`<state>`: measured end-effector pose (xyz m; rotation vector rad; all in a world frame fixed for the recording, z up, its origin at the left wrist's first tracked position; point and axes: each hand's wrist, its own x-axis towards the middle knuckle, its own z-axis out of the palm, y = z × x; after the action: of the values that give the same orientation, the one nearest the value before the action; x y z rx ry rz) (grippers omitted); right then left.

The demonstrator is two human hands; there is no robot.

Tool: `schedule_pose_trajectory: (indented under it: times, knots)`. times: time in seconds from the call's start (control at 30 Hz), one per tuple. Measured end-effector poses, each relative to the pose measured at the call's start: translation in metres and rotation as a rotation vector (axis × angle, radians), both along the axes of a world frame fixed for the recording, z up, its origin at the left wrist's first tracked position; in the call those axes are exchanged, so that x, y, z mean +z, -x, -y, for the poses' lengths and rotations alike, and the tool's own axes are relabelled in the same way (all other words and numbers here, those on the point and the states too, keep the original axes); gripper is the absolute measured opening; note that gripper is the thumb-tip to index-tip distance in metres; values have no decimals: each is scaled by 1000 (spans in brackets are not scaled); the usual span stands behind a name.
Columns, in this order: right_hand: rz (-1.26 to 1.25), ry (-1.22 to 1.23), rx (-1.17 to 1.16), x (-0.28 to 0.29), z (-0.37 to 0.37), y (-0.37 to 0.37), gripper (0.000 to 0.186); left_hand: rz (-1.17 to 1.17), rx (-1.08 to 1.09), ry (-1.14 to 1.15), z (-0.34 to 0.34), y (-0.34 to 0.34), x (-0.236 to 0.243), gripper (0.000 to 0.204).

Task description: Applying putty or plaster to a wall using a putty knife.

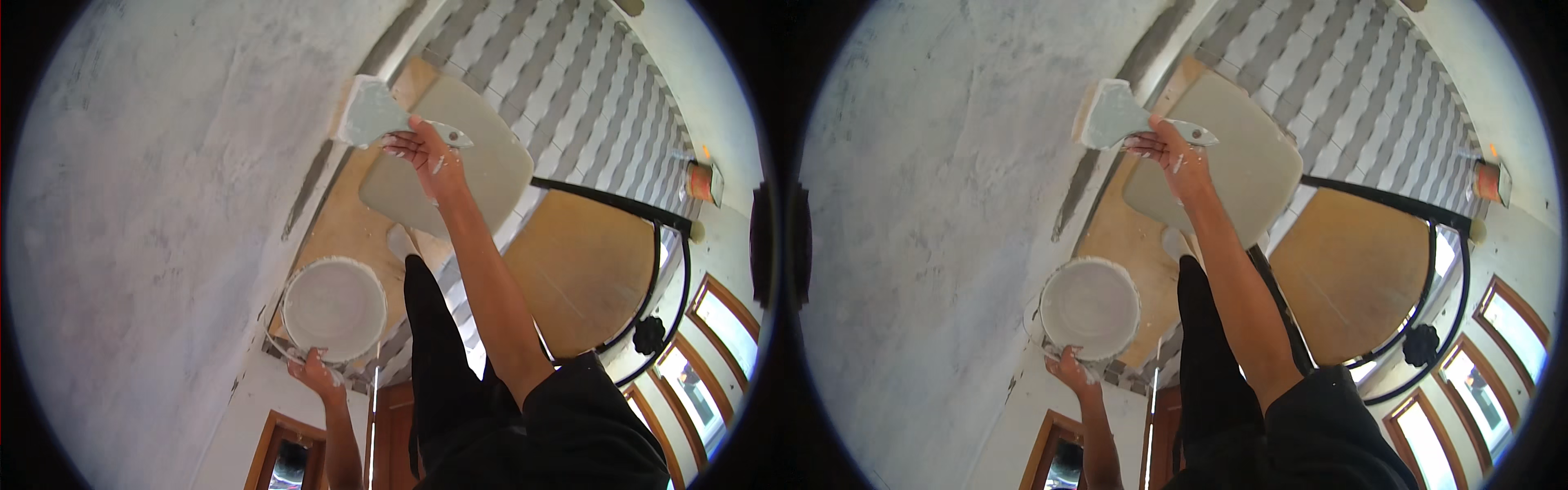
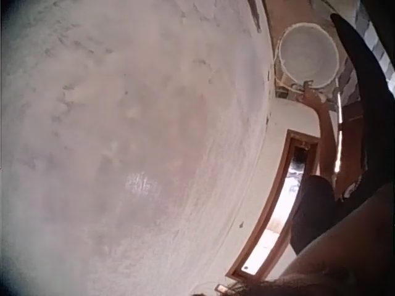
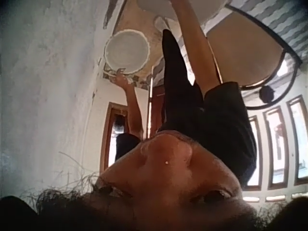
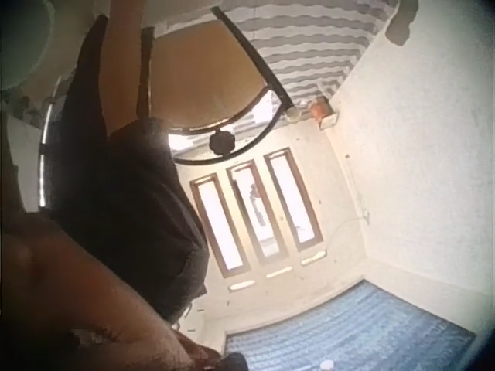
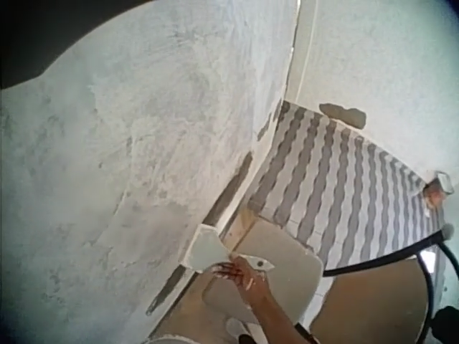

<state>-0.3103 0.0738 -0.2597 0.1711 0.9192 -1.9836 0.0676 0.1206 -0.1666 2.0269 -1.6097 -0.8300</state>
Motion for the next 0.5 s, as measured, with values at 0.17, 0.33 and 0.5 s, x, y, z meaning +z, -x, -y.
schedule_pose_trajectory:
  times: [0.17, 0.33, 0.5]
  knots:
    - [-137, 128, -80, 17, 35, 19, 28, -271, 117, -142, -15, -7, 22, 23]
    - [-191, 130, -207, -8, 48, 13, 28, 428, -530, -20, -31, -43, 22, 19]
    - [-223, 165, -293, 12, 59, -2, 25, 416, -459, -56, -27, -34, 32, 15]
